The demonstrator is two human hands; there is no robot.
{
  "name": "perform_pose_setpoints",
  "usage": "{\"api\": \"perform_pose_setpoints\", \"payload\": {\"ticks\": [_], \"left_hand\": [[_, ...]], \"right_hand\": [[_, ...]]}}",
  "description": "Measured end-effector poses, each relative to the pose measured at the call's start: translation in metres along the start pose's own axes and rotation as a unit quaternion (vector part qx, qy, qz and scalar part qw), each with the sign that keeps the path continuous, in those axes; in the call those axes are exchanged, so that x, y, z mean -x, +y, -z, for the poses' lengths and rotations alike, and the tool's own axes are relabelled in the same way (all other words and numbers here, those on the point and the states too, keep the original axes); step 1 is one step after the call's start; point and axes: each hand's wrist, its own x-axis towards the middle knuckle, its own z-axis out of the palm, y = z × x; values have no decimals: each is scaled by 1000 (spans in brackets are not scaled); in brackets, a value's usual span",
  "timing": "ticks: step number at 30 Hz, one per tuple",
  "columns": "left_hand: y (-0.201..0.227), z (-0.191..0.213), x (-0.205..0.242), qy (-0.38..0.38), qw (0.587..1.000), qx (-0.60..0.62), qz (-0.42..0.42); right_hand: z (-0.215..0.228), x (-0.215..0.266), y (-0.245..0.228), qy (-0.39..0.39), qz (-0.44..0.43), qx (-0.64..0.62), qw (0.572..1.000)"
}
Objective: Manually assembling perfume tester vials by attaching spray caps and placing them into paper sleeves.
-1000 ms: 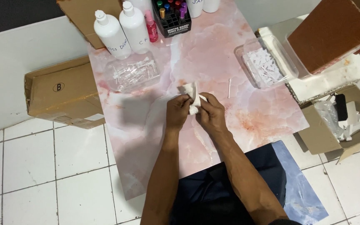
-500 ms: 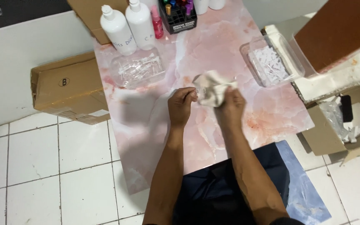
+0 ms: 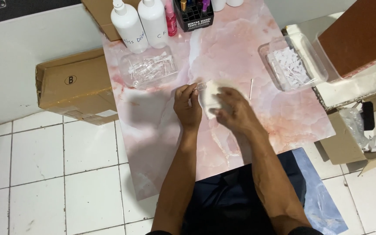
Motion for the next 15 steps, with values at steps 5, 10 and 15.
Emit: {"api": "perform_pose_setpoints", "payload": {"ticks": [5,10,15], "left_hand": [[-4,-7,10,-45,997,-27,-52],[-12,-15,25,-173,982,-66,-48],[-18,-14,22,-171,983,-61,-38]], "right_hand": [[-16,0,12,111,1,-11,994],[-23,-4,9,154,0,-62,986],[-34,-8,22,132,-25,-76,988]]}}
